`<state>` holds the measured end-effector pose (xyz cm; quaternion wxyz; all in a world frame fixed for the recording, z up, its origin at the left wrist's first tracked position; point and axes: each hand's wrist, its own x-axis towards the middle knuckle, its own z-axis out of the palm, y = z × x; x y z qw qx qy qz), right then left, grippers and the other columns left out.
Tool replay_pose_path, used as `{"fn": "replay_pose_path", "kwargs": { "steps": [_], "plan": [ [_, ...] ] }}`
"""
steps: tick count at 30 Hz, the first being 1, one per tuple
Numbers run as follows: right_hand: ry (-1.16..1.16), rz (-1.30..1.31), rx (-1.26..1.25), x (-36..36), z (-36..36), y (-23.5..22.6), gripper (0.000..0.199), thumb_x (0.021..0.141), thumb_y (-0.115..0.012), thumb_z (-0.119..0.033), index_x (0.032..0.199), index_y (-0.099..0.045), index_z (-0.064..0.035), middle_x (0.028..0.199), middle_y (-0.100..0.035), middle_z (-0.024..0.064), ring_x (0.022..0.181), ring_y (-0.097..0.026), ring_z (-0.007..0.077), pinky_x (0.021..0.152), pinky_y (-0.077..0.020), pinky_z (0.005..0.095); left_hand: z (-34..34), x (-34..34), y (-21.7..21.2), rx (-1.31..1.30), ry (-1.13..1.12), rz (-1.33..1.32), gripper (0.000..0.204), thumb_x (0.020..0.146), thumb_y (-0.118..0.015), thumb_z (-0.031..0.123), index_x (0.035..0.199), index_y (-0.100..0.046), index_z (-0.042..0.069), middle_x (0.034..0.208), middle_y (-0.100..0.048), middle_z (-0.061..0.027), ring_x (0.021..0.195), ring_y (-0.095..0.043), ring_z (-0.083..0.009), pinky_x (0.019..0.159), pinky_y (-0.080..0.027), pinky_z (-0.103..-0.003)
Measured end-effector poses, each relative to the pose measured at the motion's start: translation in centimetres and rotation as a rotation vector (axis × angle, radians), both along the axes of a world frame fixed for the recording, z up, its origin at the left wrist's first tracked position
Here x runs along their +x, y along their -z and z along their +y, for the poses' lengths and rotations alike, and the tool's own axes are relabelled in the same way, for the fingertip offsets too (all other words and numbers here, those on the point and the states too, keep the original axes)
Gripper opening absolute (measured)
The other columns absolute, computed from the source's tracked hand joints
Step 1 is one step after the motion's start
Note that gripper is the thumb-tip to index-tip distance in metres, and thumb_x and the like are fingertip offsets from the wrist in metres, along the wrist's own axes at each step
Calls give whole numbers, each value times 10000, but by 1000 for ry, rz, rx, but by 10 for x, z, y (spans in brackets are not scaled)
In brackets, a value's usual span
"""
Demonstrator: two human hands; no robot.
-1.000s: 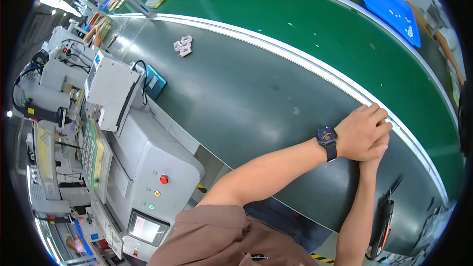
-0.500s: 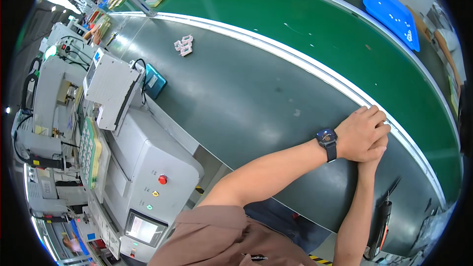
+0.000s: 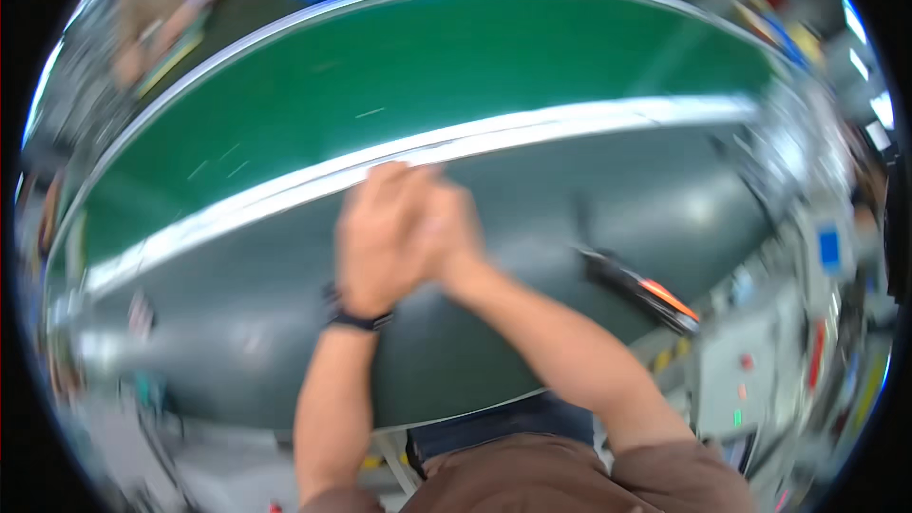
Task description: Assembling electronic components into specialized trays and placing them into a processing machine on an assembly line.
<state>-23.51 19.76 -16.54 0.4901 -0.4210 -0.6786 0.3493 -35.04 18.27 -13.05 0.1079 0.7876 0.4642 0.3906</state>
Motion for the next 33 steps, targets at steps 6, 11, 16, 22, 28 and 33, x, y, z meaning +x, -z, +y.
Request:
{"fn": "replay_pose_path", "kwargs": {
  "steps": [6,11,16,22,28,33],
  "plan": [
    [47,215,58,-18,3,-4,180,709,-629,-160,780,-593,1,819,-615,207,797,-604,390,655,-499,434,-2,-3,-8,-14,38,53,456,912,-462,243,1246,-555,-52,1266,-551,-237,1189,-518,-387,1033,-381,-438],
    [106,338,-20,-20,-5,-4,136,741,-574,-82,787,-609,42,833,-634,234,809,-630,401,681,-505,437,-4,-2,-5,-30,37,67,467,972,-405,262,1289,-528,-58,1321,-529,-222,1219,-506,-360,1051,-368,-425],
    [535,534,95,-48,-1,2,180,802,-582,-193,750,-675,-47,652,-637,131,625,-653,274,586,-517,412,-5,-4,1,-26,27,82,448,993,-374,233,1301,-509,-61,1314,-539,-208,1211,-516,-339,1055,-366,-409],
    [196,168,77,-34,0,12,193,785,-573,-187,767,-670,-22,758,-679,184,736,-670,367,633,-518,465,-3,-9,3,-41,26,74,431,1000,-360,205,1324,-491,-46,1331,-528,-196,1223,-507,-318,1060,-359,-398],
    [156,143,38,-28,-3,3,190,784,-569,-174,791,-680,-20,780,-687,178,751,-677,353,645,-523,454,-1,-15,6,-64,37,42,429,1013,-366,213,1336,-484,-42,1347,-524,-194,1232,-505,-310,1062,-359,-398],
    [166,184,43,-32,-2,6,190,781,-572,-174,794,-680,-19,785,-688,175,752,-677,350,650,-523,455,-4,-10,3,-96,55,-11,433,1012,-366,217,1334,-483,-47,1346,-524,-196,1229,-507,-309,1063,-357,-395]
  ]
}}
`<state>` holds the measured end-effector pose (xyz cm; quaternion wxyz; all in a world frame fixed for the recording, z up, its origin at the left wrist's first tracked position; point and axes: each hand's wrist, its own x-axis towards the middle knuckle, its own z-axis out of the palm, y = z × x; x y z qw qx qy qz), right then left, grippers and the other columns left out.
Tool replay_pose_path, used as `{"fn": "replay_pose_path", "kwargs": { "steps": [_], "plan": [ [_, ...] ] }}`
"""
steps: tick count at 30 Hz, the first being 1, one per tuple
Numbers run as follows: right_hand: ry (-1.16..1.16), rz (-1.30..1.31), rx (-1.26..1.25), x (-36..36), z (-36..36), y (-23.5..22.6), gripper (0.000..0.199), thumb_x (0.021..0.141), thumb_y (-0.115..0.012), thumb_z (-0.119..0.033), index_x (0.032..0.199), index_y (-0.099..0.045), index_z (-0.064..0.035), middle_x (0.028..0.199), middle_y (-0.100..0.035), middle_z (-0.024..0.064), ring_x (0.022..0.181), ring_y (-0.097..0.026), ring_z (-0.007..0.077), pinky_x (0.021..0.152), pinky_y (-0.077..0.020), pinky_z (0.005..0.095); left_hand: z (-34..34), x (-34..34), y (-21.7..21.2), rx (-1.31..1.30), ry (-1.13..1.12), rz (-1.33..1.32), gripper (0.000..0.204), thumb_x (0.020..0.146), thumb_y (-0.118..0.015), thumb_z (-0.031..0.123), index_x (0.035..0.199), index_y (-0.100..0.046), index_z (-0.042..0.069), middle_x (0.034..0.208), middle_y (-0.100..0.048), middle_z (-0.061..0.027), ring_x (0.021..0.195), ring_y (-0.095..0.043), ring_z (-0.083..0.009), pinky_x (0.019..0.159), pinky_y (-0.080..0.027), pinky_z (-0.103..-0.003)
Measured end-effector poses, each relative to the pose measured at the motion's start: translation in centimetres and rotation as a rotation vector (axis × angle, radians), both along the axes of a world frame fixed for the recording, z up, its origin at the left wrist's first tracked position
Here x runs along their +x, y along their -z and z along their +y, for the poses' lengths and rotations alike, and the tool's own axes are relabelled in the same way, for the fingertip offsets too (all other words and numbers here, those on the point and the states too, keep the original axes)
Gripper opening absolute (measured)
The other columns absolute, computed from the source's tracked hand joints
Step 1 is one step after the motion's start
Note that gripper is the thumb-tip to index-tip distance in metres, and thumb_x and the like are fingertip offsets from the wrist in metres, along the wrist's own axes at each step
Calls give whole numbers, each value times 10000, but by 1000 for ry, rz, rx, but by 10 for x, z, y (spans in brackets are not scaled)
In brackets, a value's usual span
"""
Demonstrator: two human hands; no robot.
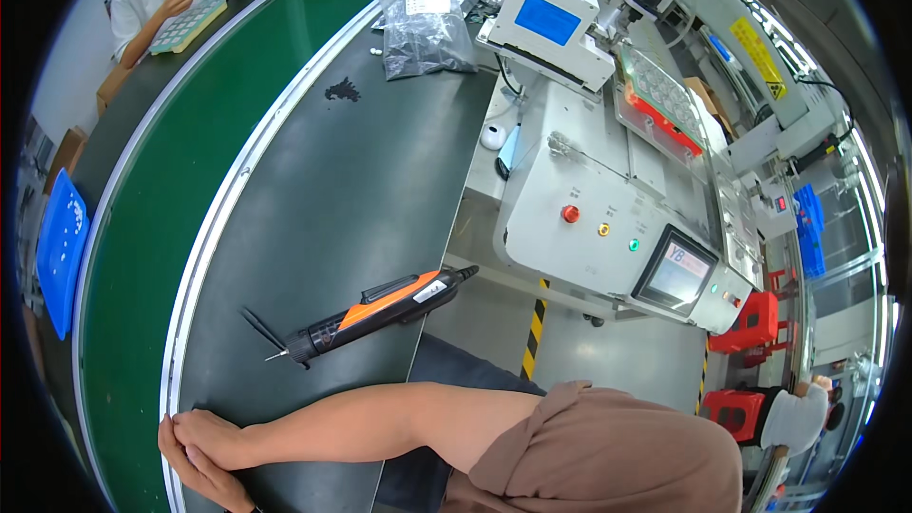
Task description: Assembling electronic components into specialized trays and placing them into a processing machine on an assembly line.
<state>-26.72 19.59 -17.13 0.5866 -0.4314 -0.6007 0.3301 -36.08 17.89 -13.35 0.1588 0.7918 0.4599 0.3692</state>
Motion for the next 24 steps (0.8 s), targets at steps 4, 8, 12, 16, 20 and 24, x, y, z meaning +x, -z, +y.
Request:
{"fn": "replay_pose_path", "kwargs": {
  "steps": [4,8,12,16,20,24],
  "plan": [
    [34,10,32,-5,3,7,193,778,-573,-174,803,-681,-16,784,-687,176,754,-678,347,651,-523,454,-1,2,-1,-2,-4,7,430,1013,-364,217,1332,-485,-44,1343,-525,-196,1227,-508,-309,1062,-360,-394],
    [45,38,47,-6,4,10,191,771,-577,-170,803,-682,-14,782,-687,176,756,-678,347,651,-523,452,0,2,-1,0,2,10,423,1015,-364,211,1332,-486,-40,1341,-526,-194,1228,-508,-308,1060,-362,-392],
    [-6,25,-16,-2,1,3,189,769,-579,-171,799,-681,-14,780,-686,176,753,-677,348,648,-521,455,0,-1,1,0,-28,29,419,1017,-364,207,1335,-485,-38,1343,-525,-192,1228,-507,-306,1060,-361,-390],
    [-7,26,-16,2,0,1,191,771,-581,-175,796,-683,-16,784,-687,175,757,-679,348,651,-521,455,2,-3,3,13,-21,33,418,1018,-363,204,1339,-484,-35,1345,-524,-190,1231,-504,-304,1059,-361,-388],
    [-28,10,-40,5,-3,-4,190,774,-577,-175,795,-685,-20,790,-690,176,764,-681,345,656,-523,452,1,-5,4,30,-28,68,423,1018,-362,213,1340,-484,-34,1345,-525,-189,1231,-503,-304,1057,-362,-387],
    [-21,19,-56,3,-1,0,191,772,-578,-177,798,-686,-22,795,-691,176,767,-682,347,659,-524,451,-1,-1,2,28,-23,59,432,1018,-364,228,1341,-483,-34,1345,-524,-190,1230,-504,-303,1057,-362,-389]
  ]
}}
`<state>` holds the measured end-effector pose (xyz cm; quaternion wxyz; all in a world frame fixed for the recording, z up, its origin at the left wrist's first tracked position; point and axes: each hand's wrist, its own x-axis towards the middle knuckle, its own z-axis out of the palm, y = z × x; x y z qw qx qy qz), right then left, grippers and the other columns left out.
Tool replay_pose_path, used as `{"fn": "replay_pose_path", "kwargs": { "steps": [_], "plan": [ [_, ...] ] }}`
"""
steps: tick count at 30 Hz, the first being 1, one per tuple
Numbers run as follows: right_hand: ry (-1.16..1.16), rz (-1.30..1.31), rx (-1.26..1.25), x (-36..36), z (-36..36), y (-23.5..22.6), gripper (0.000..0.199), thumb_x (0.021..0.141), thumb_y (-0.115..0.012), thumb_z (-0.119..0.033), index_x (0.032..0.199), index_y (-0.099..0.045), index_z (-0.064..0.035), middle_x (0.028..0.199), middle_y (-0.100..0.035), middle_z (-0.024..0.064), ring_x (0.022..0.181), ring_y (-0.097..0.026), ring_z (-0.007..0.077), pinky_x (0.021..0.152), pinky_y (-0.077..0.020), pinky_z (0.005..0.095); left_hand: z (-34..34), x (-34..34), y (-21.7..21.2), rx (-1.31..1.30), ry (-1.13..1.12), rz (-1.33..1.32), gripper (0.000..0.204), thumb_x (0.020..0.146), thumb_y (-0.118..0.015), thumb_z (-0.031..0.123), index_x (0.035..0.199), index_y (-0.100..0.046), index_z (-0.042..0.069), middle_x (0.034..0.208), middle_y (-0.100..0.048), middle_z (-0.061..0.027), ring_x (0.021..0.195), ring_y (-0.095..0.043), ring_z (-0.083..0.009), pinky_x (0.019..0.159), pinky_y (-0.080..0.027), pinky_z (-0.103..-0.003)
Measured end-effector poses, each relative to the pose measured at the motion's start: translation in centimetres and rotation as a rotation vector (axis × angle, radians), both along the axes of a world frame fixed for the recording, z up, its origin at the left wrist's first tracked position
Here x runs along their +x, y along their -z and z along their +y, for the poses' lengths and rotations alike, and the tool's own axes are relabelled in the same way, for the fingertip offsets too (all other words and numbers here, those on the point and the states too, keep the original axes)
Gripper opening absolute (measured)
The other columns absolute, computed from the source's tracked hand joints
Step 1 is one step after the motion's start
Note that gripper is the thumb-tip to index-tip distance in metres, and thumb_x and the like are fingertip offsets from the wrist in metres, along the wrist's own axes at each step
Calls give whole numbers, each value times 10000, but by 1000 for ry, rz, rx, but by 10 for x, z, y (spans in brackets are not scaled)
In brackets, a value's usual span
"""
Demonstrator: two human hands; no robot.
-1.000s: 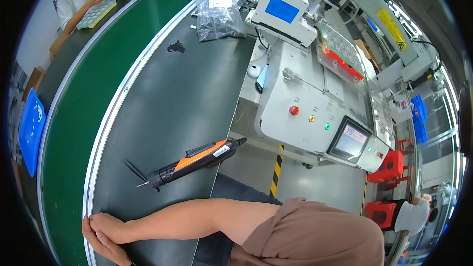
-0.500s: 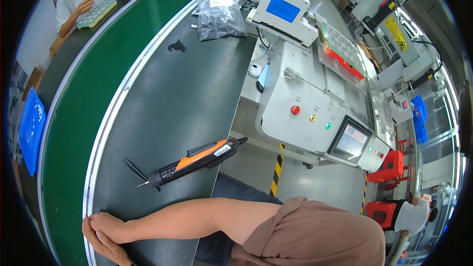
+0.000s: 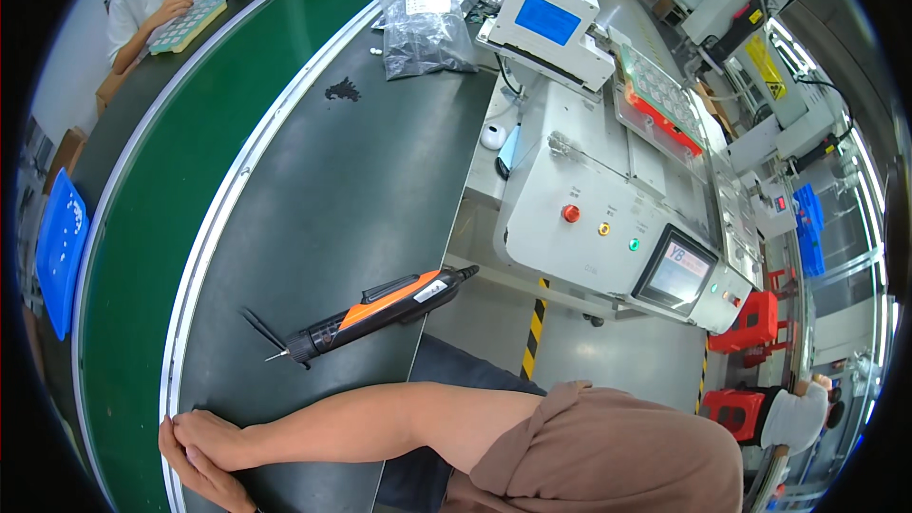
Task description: Assembling electronic components into specialized trays and placing them into a processing machine on an assembly line.
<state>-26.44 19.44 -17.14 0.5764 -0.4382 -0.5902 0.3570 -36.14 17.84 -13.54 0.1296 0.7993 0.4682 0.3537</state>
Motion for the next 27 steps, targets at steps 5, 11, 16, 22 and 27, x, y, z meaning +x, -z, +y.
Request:
{"fn": "replay_pose_path", "kwargs": {
  "steps": [5,11,16,22,27],
  "plan": [
    [-32,-31,-53,-2,-1,-2,200,767,-584,-195,773,-686,-22,806,-692,182,793,-687,348,670,-524,458,-4,3,-5,-15,-26,-9,451,1009,-353,231,1330,-469,-64,1312,-527,-207,1203,-517,-314,1046,-371,-395],
    [-59,59,37,12,-2,-11,149,781,-547,-105,772,-575,40,862,-623,225,784,-615,404,656,-498,458,-3,8,-8,17,-27,-21,461,980,-411,270,1284,-526,-57,1296,-551,-209,1199,-523,-335,1034,-382,-413],
    [-111,77,28,16,-2,-12,152,783,-565,-105,828,-584,39,893,-628,206,794,-619,399,662,-506,438,-3,13,-11,26,-15,-50,448,957,-450,265,1265,-551,-45,1251,-563,-207,1150,-545,-334,1001,-400,-402],
    [-175,43,4,20,-5,-24,150,773,-583,-97,838,-573,38,862,-622,200,773,-622,387,639,-505,423,-4,12,-14,39,-32,-56,425,956,-449,255,1239,-563,-40,1232,-580,-193,1145,-549,-315,997,-403,-389],
    [-146,24,10,18,-3,-22,140,782,-582,-97,823,-548,33,811,-606,178,726,-599,369,597,-483,406,-6,15,-15,65,-62,-104,434,921,-479,281,1212,-581,-25,1214,-560,-212,1110,-543,-359,961,-423,-418]
  ]
}}
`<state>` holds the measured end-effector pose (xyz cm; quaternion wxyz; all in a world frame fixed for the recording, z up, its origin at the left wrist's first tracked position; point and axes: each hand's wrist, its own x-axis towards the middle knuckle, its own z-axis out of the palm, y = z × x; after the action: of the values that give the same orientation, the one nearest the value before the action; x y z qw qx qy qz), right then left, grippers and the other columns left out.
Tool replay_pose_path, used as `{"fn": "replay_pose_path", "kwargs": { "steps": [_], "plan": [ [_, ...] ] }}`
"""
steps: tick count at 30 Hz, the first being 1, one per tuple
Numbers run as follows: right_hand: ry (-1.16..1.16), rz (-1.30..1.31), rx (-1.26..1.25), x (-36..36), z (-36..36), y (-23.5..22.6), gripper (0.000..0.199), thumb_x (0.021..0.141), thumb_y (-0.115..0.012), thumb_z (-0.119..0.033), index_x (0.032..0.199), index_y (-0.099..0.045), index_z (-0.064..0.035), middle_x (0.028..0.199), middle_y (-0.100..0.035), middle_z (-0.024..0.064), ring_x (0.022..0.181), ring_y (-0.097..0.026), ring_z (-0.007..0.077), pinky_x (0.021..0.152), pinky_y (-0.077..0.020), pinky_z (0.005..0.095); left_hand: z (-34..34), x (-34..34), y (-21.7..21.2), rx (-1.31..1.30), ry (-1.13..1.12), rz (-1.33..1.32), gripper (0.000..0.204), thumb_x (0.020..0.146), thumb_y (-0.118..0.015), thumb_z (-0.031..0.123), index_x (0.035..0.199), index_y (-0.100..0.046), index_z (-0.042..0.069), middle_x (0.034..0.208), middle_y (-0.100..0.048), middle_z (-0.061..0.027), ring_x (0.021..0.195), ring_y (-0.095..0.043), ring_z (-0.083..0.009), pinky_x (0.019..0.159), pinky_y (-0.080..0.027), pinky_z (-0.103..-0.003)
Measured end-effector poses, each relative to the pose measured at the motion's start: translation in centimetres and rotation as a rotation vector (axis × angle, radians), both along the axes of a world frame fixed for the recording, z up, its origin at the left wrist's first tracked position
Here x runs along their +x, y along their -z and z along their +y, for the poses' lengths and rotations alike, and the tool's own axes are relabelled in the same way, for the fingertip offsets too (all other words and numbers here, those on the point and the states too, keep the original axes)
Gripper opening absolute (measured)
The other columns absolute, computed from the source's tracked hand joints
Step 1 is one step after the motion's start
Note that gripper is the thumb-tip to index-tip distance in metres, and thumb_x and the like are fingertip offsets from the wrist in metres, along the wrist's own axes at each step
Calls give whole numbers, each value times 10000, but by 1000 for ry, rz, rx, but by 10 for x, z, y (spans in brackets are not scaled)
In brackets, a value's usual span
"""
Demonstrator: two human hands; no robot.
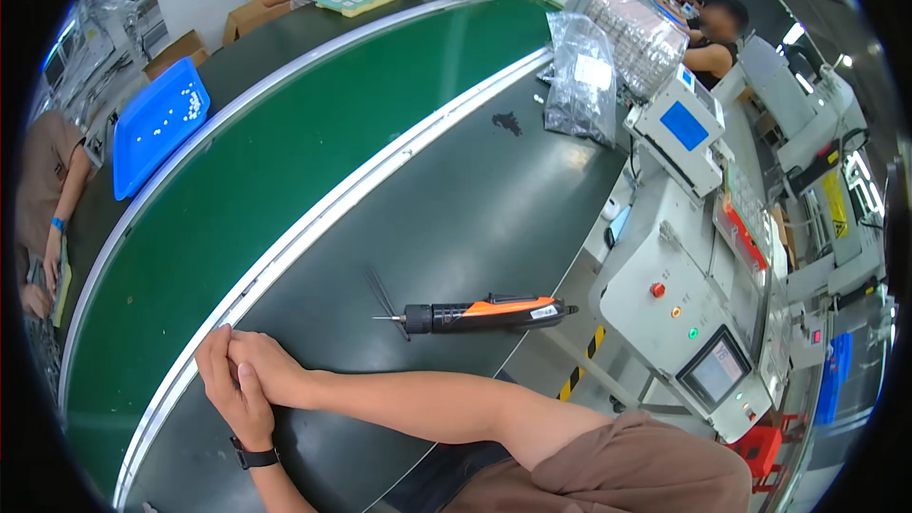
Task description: Assembling electronic components into specialized trays and placing them into a processing machine on an assembly line.
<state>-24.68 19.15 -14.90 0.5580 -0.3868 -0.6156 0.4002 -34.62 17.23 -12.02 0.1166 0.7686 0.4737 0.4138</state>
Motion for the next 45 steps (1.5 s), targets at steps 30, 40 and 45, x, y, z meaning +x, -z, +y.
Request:
{"fn": "replay_pose_path", "kwargs": {
  "steps": [30,40,45],
  "plan": [
    [-30,-83,33,-1,2,3,162,807,-595,-122,855,-545,24,836,-593,181,729,-580,390,602,-463,425,-1,-1,-5,55,9,-69,373,803,-577,149,1130,-617,-28,1114,-593,-192,1016,-554,-355,898,-458,-423],
    [-41,-117,52,0,-2,0,166,803,-612,-118,897,-572,13,830,-616,188,721,-605,401,589,-478,419,-1,-3,-6,66,-17,-78,355,777,-604,137,1090,-630,-26,1063,-606,-178,978,-559,-349,857,-473,-410],
    [-39,-101,55,3,-1,1,171,776,-625,-124,839,-561,20,810,-612,196,713,-602,410,575,-472,419,-1,0,-5,92,-2,-75,343,783,-607,140,1084,-636,-22,1061,-619,-175,974,-569,-354,851,-477,-414]
  ]
}}
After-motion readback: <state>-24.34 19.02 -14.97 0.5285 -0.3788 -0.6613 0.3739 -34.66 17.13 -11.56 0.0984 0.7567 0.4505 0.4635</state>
